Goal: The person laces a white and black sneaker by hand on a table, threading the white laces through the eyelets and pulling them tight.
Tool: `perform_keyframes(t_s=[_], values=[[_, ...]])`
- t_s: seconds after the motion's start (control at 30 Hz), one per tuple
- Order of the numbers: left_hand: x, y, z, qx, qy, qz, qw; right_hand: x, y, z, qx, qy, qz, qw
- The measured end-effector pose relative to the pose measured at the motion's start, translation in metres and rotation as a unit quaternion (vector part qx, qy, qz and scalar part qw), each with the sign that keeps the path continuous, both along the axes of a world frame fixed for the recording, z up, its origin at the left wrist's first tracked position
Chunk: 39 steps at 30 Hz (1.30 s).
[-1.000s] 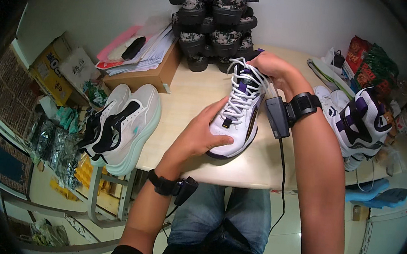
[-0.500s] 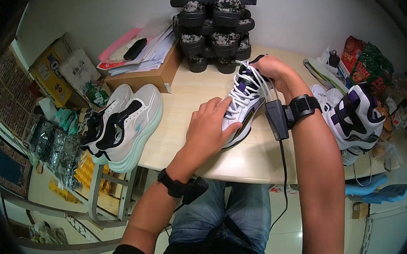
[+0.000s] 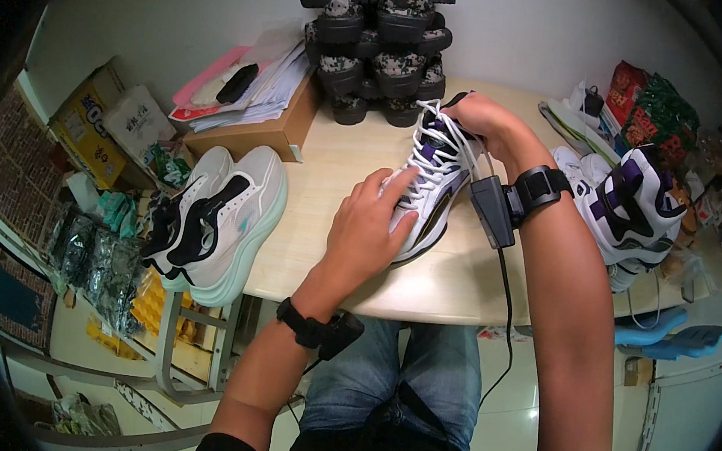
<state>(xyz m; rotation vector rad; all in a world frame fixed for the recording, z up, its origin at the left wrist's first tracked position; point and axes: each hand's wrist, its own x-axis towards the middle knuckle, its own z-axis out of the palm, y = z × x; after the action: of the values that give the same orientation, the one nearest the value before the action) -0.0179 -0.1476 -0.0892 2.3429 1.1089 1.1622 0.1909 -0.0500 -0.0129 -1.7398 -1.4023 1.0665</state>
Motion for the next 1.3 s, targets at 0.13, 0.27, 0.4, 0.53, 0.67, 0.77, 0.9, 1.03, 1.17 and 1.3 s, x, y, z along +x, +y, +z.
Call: perform_keyframes(t_s=[0.13, 0.27, 0.4, 0.53, 0.67, 0.77, 0.9, 1.03, 1.17, 1.3], values=[[-0.001, 0.001, -0.004, 0.033, 0.071, 0.014, 0.997, 0.002, 0.001, -0.001, 0.012, -0.020, -0.018, 1.000], [-0.002, 0.001, -0.006, 0.058, 0.068, 0.010, 0.996, 0.001, 0.001, -0.001, 0.012, -0.013, -0.006, 1.000], [0.000, 0.002, -0.006, 0.063, 0.065, 0.008, 0.996, 0.003, 0.000, -0.001, 0.013, -0.018, -0.003, 1.000], [-0.001, 0.005, -0.008, 0.065, 0.047, 0.008, 0.997, 0.000, -0.005, 0.003, 0.000, 0.000, -0.012, 1.000], [-0.001, 0.005, -0.012, 0.075, 0.038, 0.009, 0.996, -0.003, -0.008, 0.005, 0.004, -0.004, -0.024, 1.000], [-0.001, 0.002, -0.009, 0.067, 0.087, 0.021, 0.994, 0.000, -0.007, 0.002, 0.011, 0.003, -0.014, 1.000], [0.001, 0.002, -0.007, 0.069, 0.101, 0.025, 0.992, -0.001, -0.006, 0.002, 0.006, 0.006, -0.012, 1.000], [-0.001, 0.003, -0.005, 0.052, 0.090, 0.019, 0.994, -0.003, -0.008, 0.003, 0.003, 0.009, -0.009, 1.000], [0.001, 0.002, 0.002, 0.026, 0.102, 0.002, 0.994, 0.002, -0.006, 0.000, 0.011, 0.005, -0.029, 1.000], [-0.002, 0.005, 0.004, 0.037, 0.108, -0.001, 0.993, 0.002, -0.009, 0.000, 0.014, -0.001, -0.034, 0.999]])
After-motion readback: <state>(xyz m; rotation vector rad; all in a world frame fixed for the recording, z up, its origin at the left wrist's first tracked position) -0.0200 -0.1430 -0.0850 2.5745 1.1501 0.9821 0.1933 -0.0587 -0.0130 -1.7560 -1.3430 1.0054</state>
